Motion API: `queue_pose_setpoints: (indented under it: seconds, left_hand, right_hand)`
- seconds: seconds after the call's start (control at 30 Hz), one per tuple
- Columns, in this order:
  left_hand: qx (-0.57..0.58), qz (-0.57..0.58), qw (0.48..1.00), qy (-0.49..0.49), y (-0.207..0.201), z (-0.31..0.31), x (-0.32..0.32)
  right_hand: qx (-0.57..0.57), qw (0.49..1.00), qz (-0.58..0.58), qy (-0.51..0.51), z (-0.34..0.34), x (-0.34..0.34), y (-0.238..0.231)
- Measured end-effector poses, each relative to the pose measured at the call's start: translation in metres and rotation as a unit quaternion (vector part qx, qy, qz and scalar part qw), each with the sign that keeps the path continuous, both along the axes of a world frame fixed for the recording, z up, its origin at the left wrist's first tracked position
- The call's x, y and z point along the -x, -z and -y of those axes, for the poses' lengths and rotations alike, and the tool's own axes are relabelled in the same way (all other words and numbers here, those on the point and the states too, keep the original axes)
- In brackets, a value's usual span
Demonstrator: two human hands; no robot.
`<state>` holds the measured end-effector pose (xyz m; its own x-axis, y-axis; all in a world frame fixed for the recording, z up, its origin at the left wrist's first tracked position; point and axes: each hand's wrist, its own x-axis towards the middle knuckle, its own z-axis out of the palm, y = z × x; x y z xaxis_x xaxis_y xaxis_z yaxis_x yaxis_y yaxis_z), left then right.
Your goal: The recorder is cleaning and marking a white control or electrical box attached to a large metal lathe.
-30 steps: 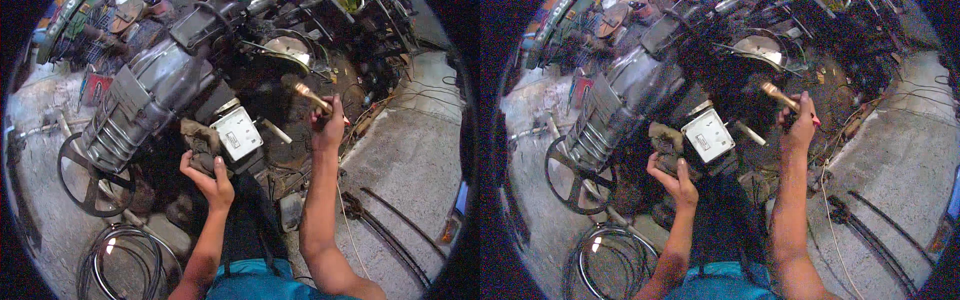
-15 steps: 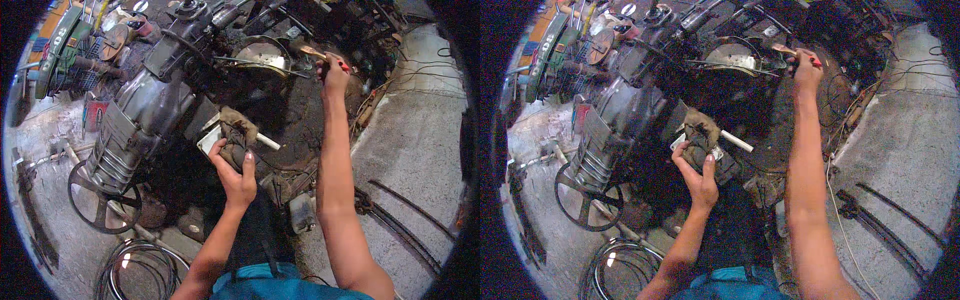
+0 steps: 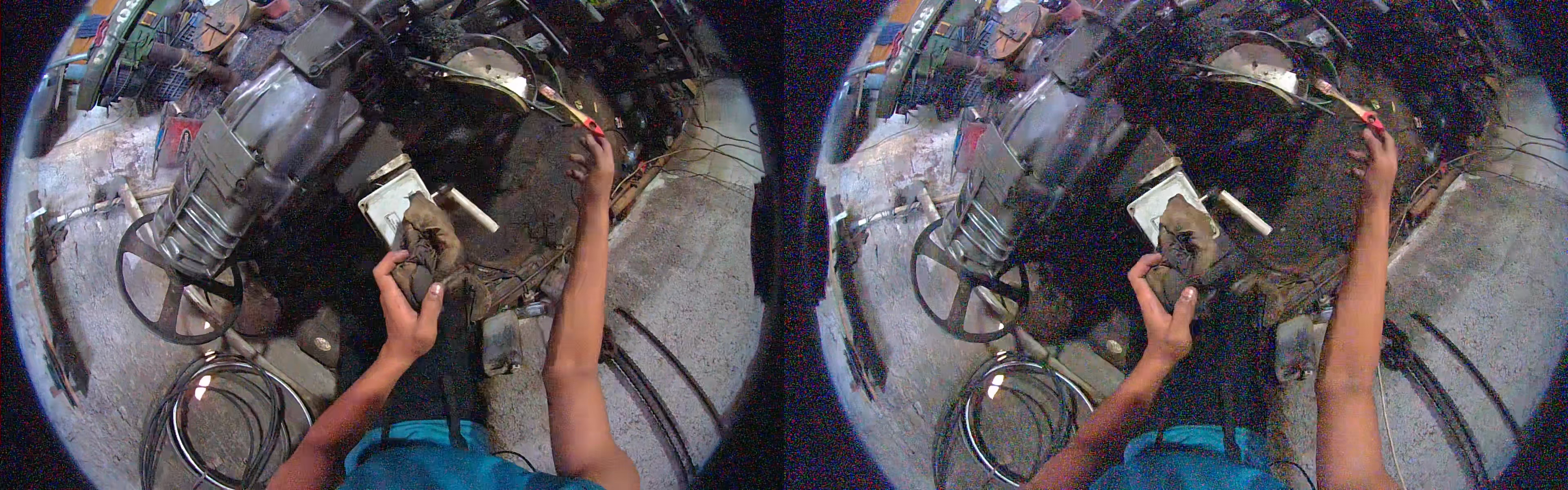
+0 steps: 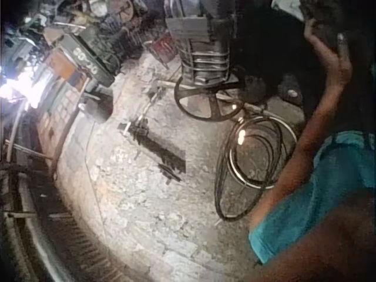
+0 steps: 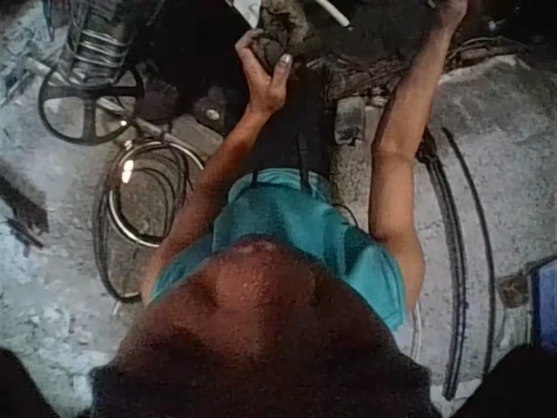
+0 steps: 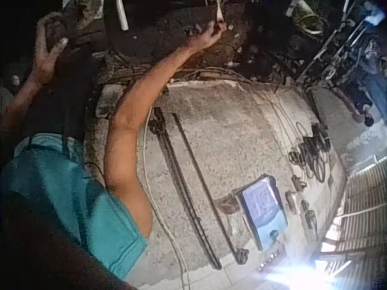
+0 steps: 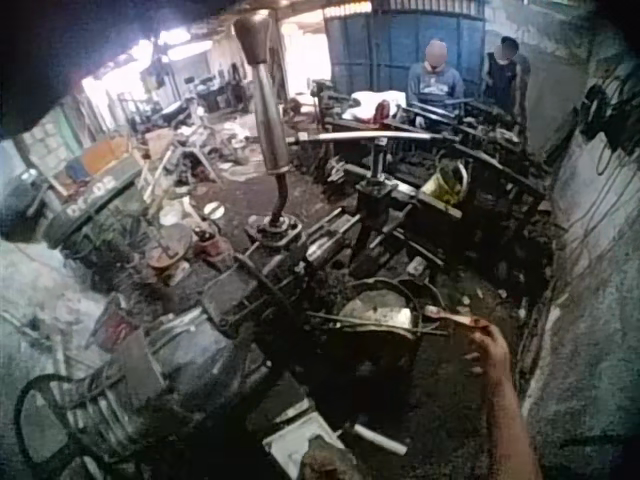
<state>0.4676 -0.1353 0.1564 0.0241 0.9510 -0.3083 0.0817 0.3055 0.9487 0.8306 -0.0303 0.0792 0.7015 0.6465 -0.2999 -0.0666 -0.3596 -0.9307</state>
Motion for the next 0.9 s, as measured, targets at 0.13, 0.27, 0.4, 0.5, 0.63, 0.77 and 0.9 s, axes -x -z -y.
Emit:
queue_pose_setpoints:
  seconds: [0.13, 0.27, 0.4, 0.5, 0.63, 0.77, 0.9]
  left_hand:
    - [-0.006, -0.010, 1.000, 0.023, -0.009, -0.003, 0.027]
    - [-0.045, 0.056, 0.986, 0.150, -0.013, -0.010, 0.021]
    - [-0.101, -0.001, 0.964, 0.246, -0.005, -0.030, 0.030]
    - [-0.013, -0.110, 0.994, 0.003, 0.015, -0.040, 0.046]
    - [-0.065, -0.270, 0.960, -0.030, 0.067, -0.048, 0.046]
    - [-0.072, -0.290, 0.954, -0.005, 0.091, -0.038, 0.029]
    - [-0.030, -0.256, 0.966, -0.005, 0.096, -0.032, 0.009]
  right_hand:
    - [-0.060, 0.945, 0.316, -0.063, 0.038, 0.081, -0.051]
    - [-0.044, 0.918, 0.053, -0.392, 0.097, 0.218, -0.085]
    - [-0.007, 0.975, 0.038, -0.221, 0.105, 0.251, -0.066]
    - [-0.026, 0.975, 0.115, -0.186, 0.082, 0.222, -0.046]
    - [-0.011, 0.971, 0.113, -0.212, 0.052, 0.224, -0.032]
    - [-0.028, 0.957, 0.158, -0.241, 0.037, 0.246, -0.006]
    - [-0.019, 0.967, 0.118, -0.225, 0.037, 0.259, -0.010]
